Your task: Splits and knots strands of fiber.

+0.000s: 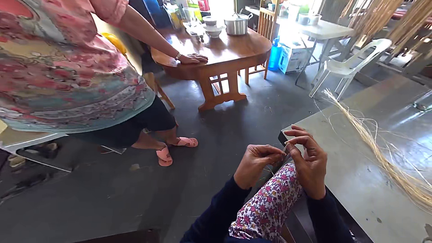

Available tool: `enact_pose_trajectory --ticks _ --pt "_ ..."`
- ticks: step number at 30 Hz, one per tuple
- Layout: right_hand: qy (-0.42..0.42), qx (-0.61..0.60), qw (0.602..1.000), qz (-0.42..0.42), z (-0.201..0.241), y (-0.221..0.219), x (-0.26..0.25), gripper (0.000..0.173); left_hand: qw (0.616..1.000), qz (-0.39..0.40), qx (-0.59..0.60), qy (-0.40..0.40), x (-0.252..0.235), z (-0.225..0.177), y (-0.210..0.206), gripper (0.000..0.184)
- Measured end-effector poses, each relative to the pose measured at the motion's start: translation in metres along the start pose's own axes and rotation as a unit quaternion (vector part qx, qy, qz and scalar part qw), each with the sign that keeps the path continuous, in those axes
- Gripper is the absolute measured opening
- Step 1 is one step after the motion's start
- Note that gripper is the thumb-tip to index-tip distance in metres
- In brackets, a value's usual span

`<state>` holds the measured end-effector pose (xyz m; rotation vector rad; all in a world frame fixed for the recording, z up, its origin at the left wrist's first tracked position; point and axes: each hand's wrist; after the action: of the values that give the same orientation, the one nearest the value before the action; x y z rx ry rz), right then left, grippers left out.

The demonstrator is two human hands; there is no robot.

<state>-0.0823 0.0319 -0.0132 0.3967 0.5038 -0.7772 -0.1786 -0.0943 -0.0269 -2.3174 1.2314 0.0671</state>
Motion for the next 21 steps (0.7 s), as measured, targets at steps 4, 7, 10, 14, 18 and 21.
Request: enact_pose_trajectory --ticks 4,7,10,14,18,21 --pt "-0.006 -0.020 1.000 0.007 0.001 -0.003 -0.003 0.009 1.000 0.005 -0.023 -0.021 0.001 -0.002 0.002 0.020" --pt "-0.012 -0.036 0.999 0.009 0.001 -0.005 -0.004 0.009 0.999 0.022 -0.032 -0.036 0.001 -0.002 0.005 0.018" --pt "-0.038 -0.092 0.995 0.007 0.001 -0.007 -0.004 0.010 1.000 0.019 0.023 0.009 0.001 -0.005 0.006 0.018" --pt "-0.030 -0.136 0.990 -0.006 -0.005 -0.012 -0.001 0.010 0.978 0.011 0.184 0.101 0.000 -0.003 0.009 0.024" --pt "0.026 -0.095 0.994 -0.050 -0.013 -0.018 0.007 0.009 0.908 -0.005 0.369 0.199 0.001 -0.001 0.004 0.036" --pt "0.095 -0.024 0.992 -0.079 -0.019 -0.020 0.011 0.005 0.880 -0.005 0.421 0.222 -0.001 -0.002 -0.004 0.042"
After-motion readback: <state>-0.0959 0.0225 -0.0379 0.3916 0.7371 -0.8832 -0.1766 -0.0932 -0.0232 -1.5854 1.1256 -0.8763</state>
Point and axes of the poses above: each hand's wrist, its own x-axis away from the middle knuckle, its own y-axis out of the back of the hand, z = x × y, and after that the axes turned 5 degrees about -y, right-handed
